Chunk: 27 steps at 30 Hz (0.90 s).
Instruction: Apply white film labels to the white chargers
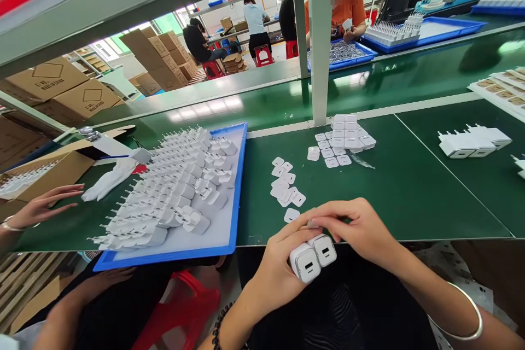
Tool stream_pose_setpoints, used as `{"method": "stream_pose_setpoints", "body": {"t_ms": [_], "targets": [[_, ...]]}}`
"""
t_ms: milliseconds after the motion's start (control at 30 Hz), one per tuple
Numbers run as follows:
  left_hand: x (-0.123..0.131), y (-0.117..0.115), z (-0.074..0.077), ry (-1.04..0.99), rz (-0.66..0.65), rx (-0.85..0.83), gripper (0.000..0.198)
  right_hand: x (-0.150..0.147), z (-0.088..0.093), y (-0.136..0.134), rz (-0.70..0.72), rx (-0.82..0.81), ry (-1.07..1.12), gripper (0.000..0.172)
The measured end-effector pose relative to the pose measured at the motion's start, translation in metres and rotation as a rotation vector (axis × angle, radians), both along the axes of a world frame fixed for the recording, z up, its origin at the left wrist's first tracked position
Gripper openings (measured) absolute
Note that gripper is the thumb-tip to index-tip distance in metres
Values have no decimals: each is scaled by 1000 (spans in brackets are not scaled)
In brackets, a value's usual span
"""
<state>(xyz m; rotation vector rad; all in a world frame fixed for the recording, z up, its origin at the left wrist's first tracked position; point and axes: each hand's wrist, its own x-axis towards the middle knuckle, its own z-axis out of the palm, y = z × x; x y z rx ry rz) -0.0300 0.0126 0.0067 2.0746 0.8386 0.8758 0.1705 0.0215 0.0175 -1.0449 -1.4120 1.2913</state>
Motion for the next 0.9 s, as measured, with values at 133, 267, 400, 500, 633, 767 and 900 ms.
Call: {"method": "stream_pose_setpoints", "body": {"t_ms": [133, 267, 400, 500, 633, 767, 900], "targets": [[-5, 0, -6, -31, 121, 35, 42, 8, 0, -13, -204, -72, 226, 11], [-4, -2, -12, -94, 207, 124, 43, 0, -4, -36, -244, -255, 381, 20], [1, -6, -15, -100, 285, 214, 46, -12, -10, -55, -293, -389, 469, 25], [3, -9, -14, -87, 331, 277, 47, -18, -13, -61, -271, -353, 460, 25], [6, -12, -11, -67, 352, 329, 43, -27, -17, -61, -239, -398, 569, 31], [6, -17, -7, -39, 355, 355, 38, -36, -19, -58, -154, -430, 658, 28], [4, -21, -2, 10, 368, 372, 39, -37, -17, -55, -129, -433, 683, 28]]}}
